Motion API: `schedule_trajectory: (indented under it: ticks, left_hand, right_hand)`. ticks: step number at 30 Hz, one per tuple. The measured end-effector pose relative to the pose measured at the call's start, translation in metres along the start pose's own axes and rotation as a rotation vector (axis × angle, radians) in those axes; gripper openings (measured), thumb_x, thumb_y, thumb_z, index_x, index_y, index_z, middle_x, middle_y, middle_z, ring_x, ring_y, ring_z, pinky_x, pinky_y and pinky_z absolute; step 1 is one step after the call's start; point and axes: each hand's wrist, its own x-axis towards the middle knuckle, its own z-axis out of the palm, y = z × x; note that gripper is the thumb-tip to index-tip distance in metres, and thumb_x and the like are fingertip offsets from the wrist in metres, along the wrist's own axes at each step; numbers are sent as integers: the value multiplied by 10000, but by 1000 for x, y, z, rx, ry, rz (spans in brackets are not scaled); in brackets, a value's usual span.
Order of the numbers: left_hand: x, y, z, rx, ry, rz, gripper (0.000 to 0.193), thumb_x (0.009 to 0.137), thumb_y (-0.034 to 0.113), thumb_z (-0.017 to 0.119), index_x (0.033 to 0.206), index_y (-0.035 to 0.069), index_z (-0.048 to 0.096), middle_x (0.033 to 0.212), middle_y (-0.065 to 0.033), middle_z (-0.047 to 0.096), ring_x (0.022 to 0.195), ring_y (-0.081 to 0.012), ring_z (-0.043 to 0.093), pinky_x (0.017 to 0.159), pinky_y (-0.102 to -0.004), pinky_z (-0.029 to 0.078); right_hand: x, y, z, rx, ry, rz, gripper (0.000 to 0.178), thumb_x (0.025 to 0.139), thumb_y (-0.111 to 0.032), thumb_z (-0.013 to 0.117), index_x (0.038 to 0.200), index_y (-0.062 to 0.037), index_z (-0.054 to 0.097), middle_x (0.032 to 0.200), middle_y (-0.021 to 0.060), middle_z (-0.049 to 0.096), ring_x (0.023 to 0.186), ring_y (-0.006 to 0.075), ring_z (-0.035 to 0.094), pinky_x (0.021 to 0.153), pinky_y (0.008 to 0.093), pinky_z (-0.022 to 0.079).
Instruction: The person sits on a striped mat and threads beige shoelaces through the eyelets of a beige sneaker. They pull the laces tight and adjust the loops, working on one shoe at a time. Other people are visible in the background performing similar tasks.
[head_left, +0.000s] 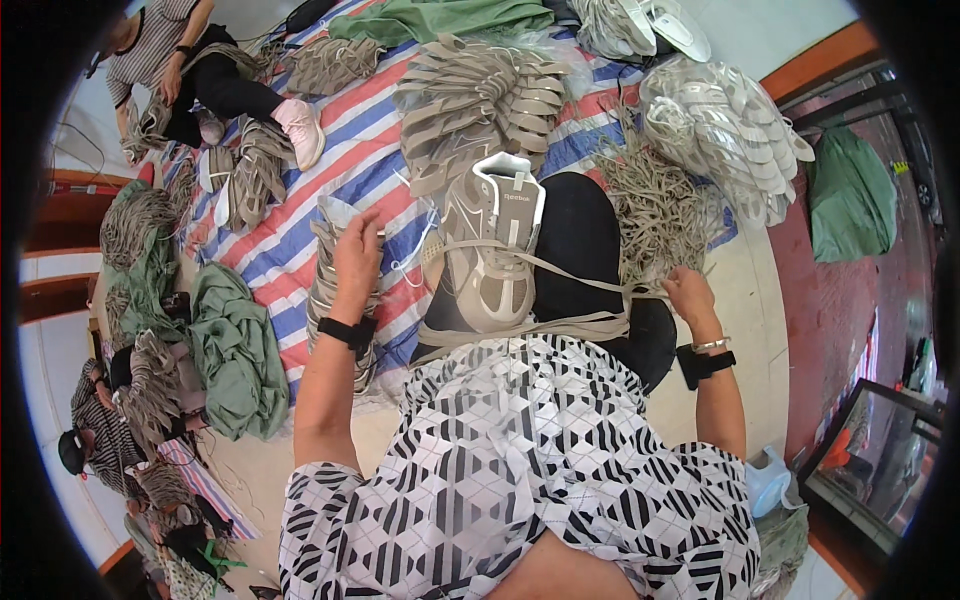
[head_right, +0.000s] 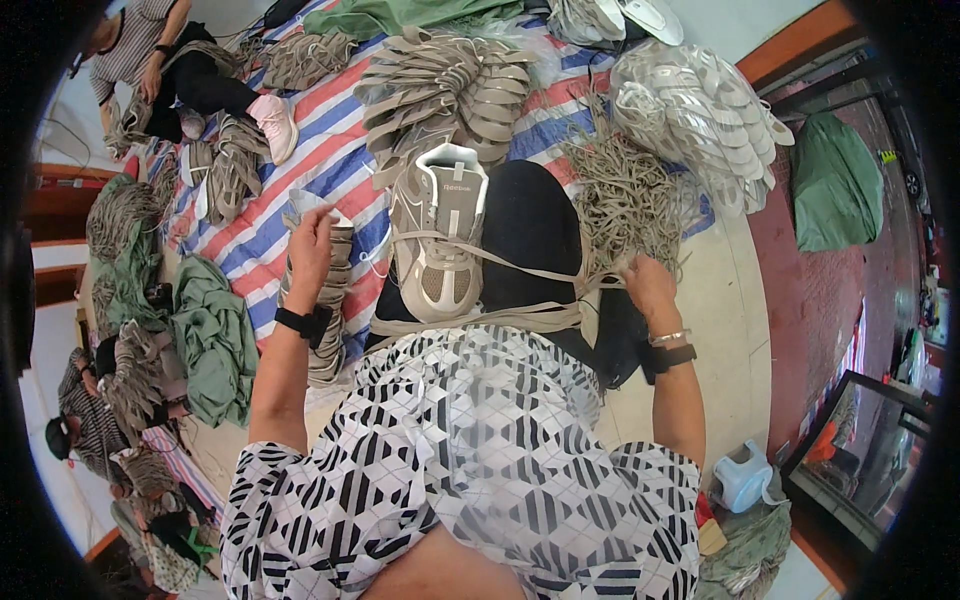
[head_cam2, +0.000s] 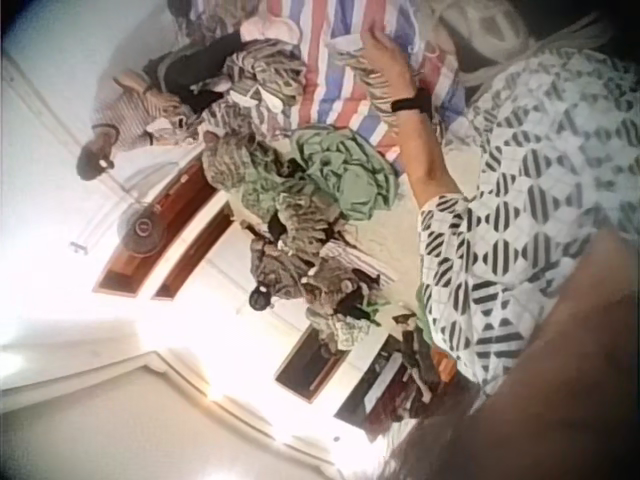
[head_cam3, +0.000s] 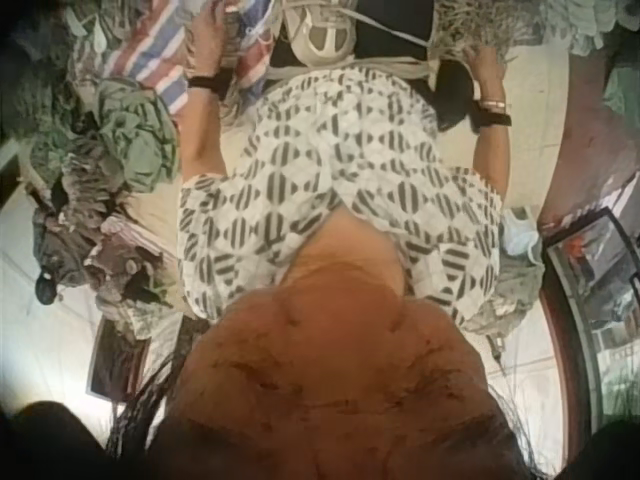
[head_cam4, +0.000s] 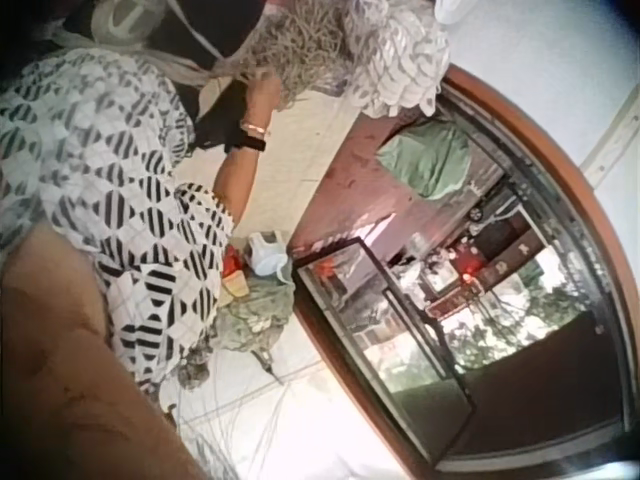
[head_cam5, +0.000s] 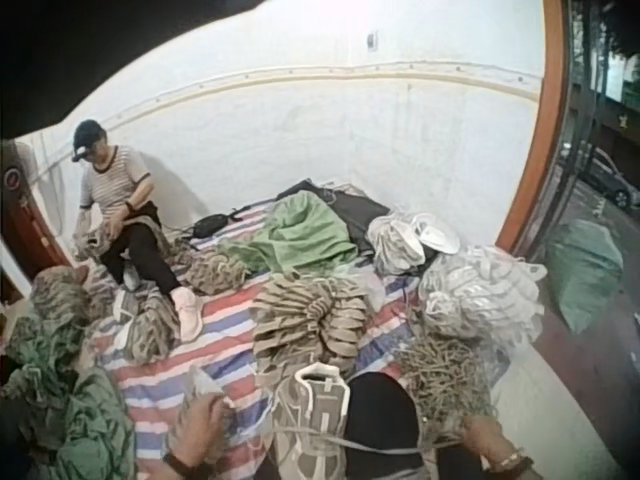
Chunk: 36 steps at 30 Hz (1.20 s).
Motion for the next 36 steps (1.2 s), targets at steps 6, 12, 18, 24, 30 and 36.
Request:
schedule_trajectory:
  ticks: [6, 12, 18, 24, 30, 36]
  left_hand:
    - [-5, 142, 22, 106, -507, 476, 185, 849, 176, 645, 1011, 89, 627, 931, -82, 610, 825, -259, 642, 694, -348, 513]
    - [-4, 175, 30, 317, -473, 584, 157, 863, 207, 642, 899, 72, 569, 792, -92, 575, 714, -338, 590, 635, -377, 497]
    - [-9, 162, 24, -508, -779, -447, 96, 909, 159, 583, 950, 75, 566, 640, 29, 517, 469, -109, 447, 435, -235, 352]
    - [7, 67, 1, -1149, -290, -663, 224, 932, 90, 500, 1141, 59, 574, 724, 31, 560, 465, -30, 338, 407, -178, 260]
    - [10, -27, -44, -205, 58, -412, 363, 935, 102, 442, 1270, -11, 525, 1021, -103, 669, 680, -122, 550, 629, -228, 440]
    - [-2, 40, -7, -33, -70, 213, 297, 963, 126, 432, 1177, -20, 577, 1056, -125, 674, 937, -203, 645, 888, -282, 462]
  right_hand:
    - [15, -78, 0, 663, 87, -198, 189, 888, -66, 530, 1055, -38, 613, 746, 114, 655, 599, 168, 618, 582, 269, 497]
    - [1, -175, 19, 703, -78, -396, 159, 878, -18, 525, 1028, -15, 580, 764, 167, 665, 697, 253, 685, 622, 334, 535]
    - [-8, -176, 29, 351, -42, -496, 106, 850, -130, 570, 862, -32, 607, 722, 206, 629, 723, 392, 631, 671, 471, 501]
    - [-5, -182, 22, 396, -129, -372, 138, 855, -134, 572, 820, -3, 600, 693, 211, 624, 702, 386, 638, 647, 462, 509]
    - [3, -185, 31, 264, 13, -463, 139, 848, -124, 583, 800, 7, 589, 687, 215, 622, 699, 385, 641, 637, 457, 514]
    - [3, -187, 46, 104, 170, -614, 126, 842, -115, 582, 801, 0, 553, 645, 192, 608, 693, 367, 647, 629, 438, 522]
